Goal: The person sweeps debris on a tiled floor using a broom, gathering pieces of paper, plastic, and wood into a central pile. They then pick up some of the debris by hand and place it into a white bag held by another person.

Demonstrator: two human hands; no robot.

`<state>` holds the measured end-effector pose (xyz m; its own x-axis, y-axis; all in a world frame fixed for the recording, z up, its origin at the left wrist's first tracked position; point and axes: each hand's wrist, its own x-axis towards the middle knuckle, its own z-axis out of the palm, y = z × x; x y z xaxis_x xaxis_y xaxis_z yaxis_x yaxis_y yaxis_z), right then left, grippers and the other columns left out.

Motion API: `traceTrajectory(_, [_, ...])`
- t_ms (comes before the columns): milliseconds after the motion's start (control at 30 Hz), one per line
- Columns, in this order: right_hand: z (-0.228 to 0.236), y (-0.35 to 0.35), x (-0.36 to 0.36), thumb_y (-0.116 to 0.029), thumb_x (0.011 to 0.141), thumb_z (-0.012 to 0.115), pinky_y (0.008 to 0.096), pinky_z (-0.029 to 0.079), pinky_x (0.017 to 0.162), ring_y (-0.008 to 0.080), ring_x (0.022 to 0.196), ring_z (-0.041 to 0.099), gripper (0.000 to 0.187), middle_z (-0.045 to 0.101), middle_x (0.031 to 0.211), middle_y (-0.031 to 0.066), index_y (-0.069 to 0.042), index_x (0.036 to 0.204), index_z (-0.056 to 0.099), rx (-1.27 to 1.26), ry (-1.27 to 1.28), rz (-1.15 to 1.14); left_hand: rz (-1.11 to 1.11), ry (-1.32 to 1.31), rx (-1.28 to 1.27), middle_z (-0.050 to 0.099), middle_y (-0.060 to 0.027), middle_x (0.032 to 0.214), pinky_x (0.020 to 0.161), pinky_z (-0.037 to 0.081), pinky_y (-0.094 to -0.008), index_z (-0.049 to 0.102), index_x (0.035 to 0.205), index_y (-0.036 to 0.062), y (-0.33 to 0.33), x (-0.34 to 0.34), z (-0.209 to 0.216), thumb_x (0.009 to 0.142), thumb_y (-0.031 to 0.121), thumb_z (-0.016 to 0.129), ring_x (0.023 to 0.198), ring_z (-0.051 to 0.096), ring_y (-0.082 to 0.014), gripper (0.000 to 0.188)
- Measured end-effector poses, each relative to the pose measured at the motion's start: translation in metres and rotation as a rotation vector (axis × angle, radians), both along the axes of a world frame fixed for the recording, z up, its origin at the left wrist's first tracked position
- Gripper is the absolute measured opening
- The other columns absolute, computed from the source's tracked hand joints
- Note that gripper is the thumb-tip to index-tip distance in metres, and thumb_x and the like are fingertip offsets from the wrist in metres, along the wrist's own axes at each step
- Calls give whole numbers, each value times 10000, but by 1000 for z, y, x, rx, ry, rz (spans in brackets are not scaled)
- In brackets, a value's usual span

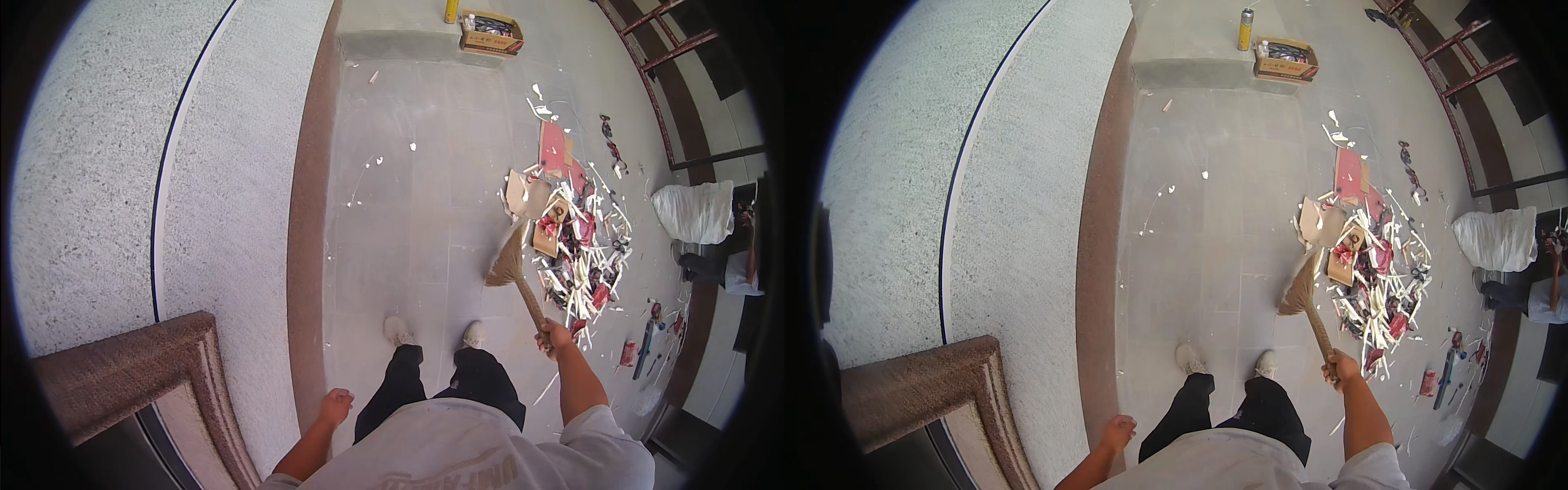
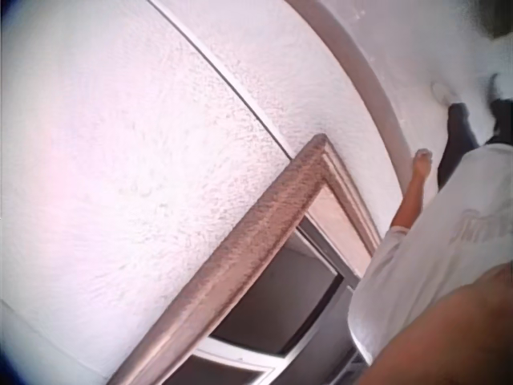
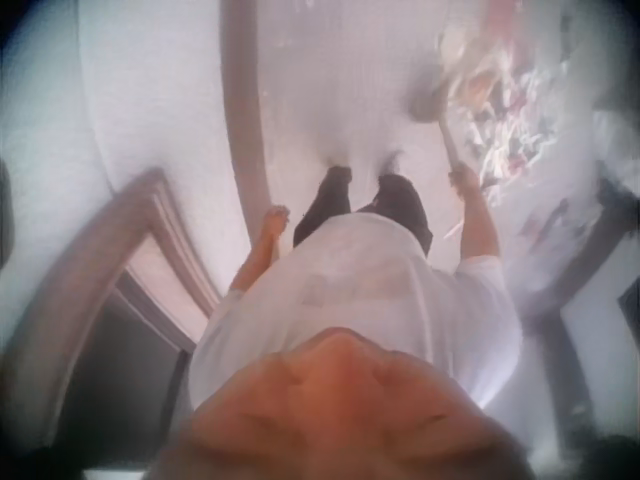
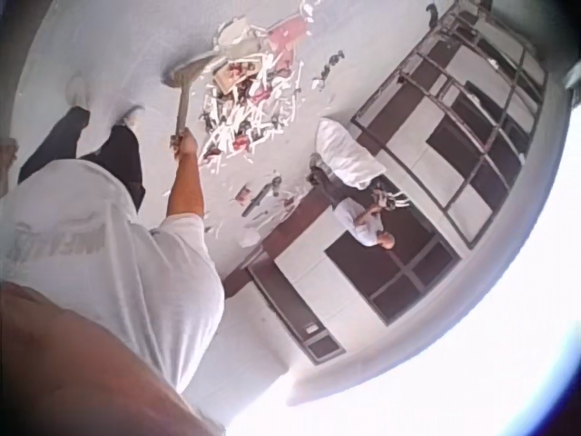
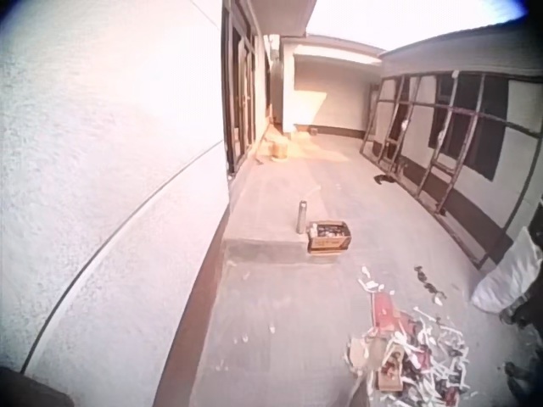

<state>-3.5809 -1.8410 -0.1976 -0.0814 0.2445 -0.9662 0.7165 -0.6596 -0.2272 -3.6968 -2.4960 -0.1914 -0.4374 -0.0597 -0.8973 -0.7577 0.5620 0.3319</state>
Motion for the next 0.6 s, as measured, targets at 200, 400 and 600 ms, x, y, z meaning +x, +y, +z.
traceTrajectory(200, [44,-68,-116,-75,887,521,319,471,489,192,579,563,646,604,830,151,-136,1520,409,-236,215,152,57,-98,-25,728,-144,931,712,558,-333,676,1076,-30,4,35,-14,885,238,683,758,716,-217,328])
traceTrajectory(400, [-100,-163,-347,-114,946,563,329,486,492,188,610,586,598,630,837,131,-139,1521,404,-415,351,374,445,-116,-80,706,-119,922,617,550,-321,657,1079,-17,44,45,23,889,177,672,746,705,-207,272])
traceTrajectory(600, [-141,-94,-493,-142,960,550,297,478,493,150,616,574,189,618,826,107,-100,1142,575,-354,341,326,549,-71,10,695,-62,955,709,580,-367,637,1186,86,68,85,16,937,144,602,782,689,-223,258])
